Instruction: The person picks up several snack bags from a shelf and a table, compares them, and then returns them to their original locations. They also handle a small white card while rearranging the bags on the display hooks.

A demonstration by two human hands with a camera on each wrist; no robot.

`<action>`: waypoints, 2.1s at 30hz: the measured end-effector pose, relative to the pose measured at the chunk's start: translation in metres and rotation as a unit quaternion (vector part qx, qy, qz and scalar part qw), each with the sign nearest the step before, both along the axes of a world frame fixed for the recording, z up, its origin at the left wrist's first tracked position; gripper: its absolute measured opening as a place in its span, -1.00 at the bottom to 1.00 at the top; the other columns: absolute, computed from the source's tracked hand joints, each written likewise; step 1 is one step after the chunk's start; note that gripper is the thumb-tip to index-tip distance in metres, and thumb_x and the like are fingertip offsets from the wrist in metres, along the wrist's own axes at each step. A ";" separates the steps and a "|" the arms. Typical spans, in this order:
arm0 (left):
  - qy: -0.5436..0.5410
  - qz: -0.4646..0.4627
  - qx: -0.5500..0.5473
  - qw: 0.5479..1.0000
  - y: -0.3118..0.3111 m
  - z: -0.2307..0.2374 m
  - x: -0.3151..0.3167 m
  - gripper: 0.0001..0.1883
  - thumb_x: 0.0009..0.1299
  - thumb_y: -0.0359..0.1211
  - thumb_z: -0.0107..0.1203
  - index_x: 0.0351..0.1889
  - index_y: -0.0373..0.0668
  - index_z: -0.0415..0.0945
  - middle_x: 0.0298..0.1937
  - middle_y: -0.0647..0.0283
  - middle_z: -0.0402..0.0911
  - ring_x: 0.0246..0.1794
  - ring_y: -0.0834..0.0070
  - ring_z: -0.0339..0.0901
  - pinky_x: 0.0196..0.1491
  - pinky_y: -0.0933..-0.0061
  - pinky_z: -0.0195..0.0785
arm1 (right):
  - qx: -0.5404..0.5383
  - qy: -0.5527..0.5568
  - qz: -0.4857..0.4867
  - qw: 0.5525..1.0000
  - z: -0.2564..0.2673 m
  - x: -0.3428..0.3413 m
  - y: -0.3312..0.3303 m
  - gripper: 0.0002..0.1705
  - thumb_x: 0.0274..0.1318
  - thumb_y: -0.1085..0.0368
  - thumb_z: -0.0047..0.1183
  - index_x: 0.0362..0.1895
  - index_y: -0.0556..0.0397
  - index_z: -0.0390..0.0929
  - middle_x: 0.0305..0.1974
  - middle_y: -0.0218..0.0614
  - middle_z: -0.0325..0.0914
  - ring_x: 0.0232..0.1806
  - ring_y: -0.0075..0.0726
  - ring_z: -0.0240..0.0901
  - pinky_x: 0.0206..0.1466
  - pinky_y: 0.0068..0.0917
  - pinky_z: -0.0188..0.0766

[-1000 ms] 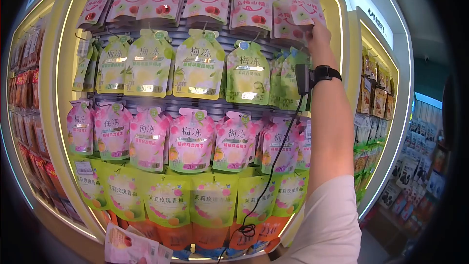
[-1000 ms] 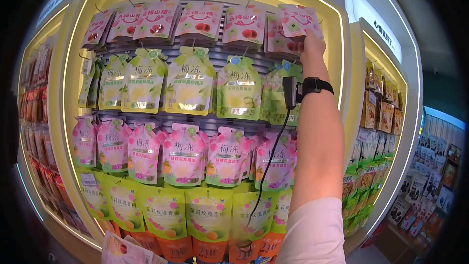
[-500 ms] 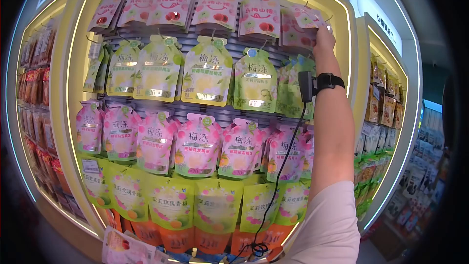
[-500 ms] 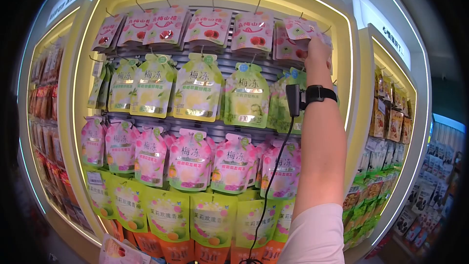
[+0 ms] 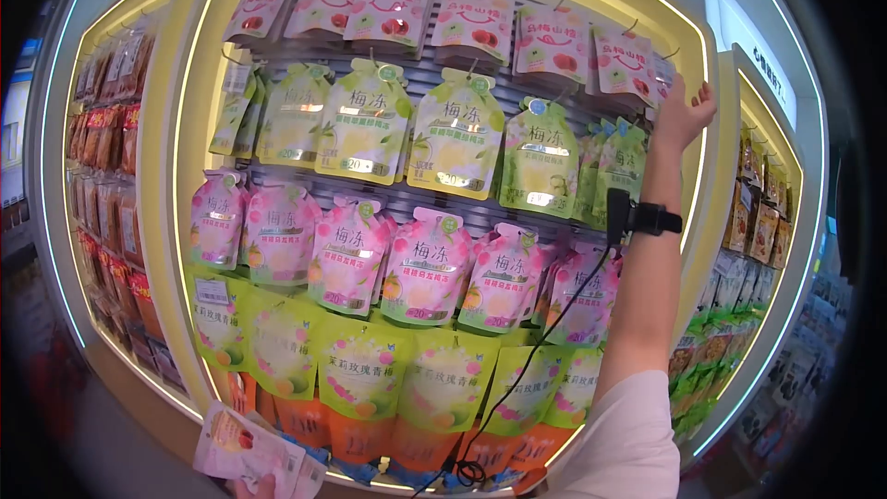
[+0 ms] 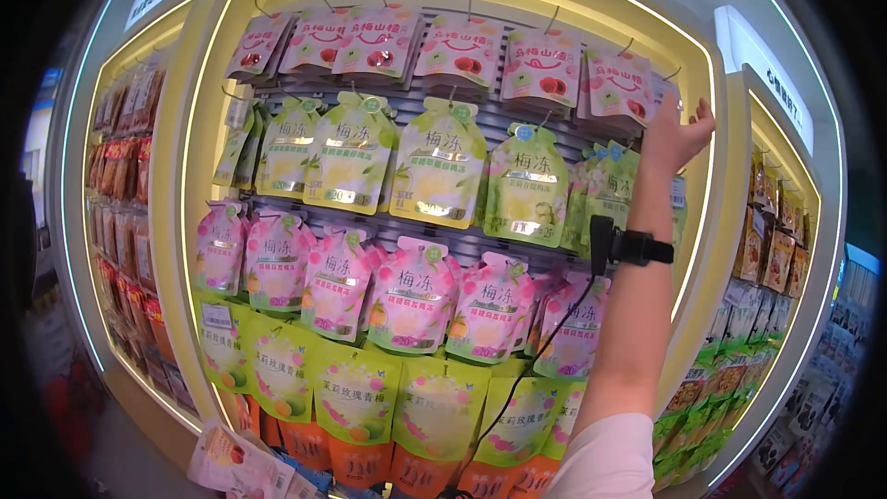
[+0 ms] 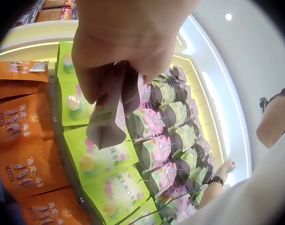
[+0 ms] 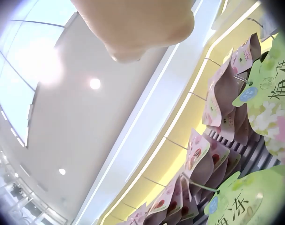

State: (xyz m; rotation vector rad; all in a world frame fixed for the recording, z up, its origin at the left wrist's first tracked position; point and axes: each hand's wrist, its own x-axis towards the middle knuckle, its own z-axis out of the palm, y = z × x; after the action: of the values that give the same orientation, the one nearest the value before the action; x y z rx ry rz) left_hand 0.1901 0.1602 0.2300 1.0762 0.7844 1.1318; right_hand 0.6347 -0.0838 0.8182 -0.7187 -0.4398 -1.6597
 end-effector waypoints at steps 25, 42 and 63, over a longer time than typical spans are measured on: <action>-0.188 -0.155 -0.129 0.961 -0.022 0.025 0.006 -0.43 0.27 -0.40 0.04 0.24 -0.30 0.14 0.11 0.00 0.39 0.05 0.16 0.42 0.09 0.22 0.33 | -0.834 -0.125 0.219 0.491 -0.487 -0.291 0.165 -0.30 -0.23 0.16 0.17 0.10 0.08 0.31 0.13 -0.11 0.31 0.18 -0.04 0.23 0.15 -0.18 0.26; -0.201 -0.073 -0.150 0.965 -0.008 0.008 -0.021 -0.44 0.29 -0.41 0.00 0.25 -0.28 0.13 0.11 0.01 0.39 0.05 0.12 0.43 0.10 0.14 0.34 | -0.293 0.026 0.636 0.713 -0.219 -0.157 0.145 -0.74 0.19 0.24 -0.02 -0.14 0.16 0.46 -0.34 -0.43 0.52 -0.33 -0.66 0.44 -0.39 -0.60 0.37; -0.218 -0.009 -0.159 0.963 0.004 -0.046 -0.028 -0.49 0.37 -0.33 -0.09 0.26 -0.28 0.10 0.13 -0.03 0.37 0.08 0.09 0.42 0.08 0.05 0.35 | -0.127 0.039 0.635 0.761 0.061 -0.004 0.120 -0.72 0.01 0.29 0.16 -0.23 0.14 0.39 -0.38 -0.27 0.50 -0.49 -0.42 0.46 -0.62 -0.65 0.37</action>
State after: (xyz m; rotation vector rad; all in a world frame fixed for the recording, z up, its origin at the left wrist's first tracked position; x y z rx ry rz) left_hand 0.1619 0.1640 0.1843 0.5355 0.5764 1.1288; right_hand 0.6303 0.0357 0.8793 -0.4567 -0.8515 -0.2702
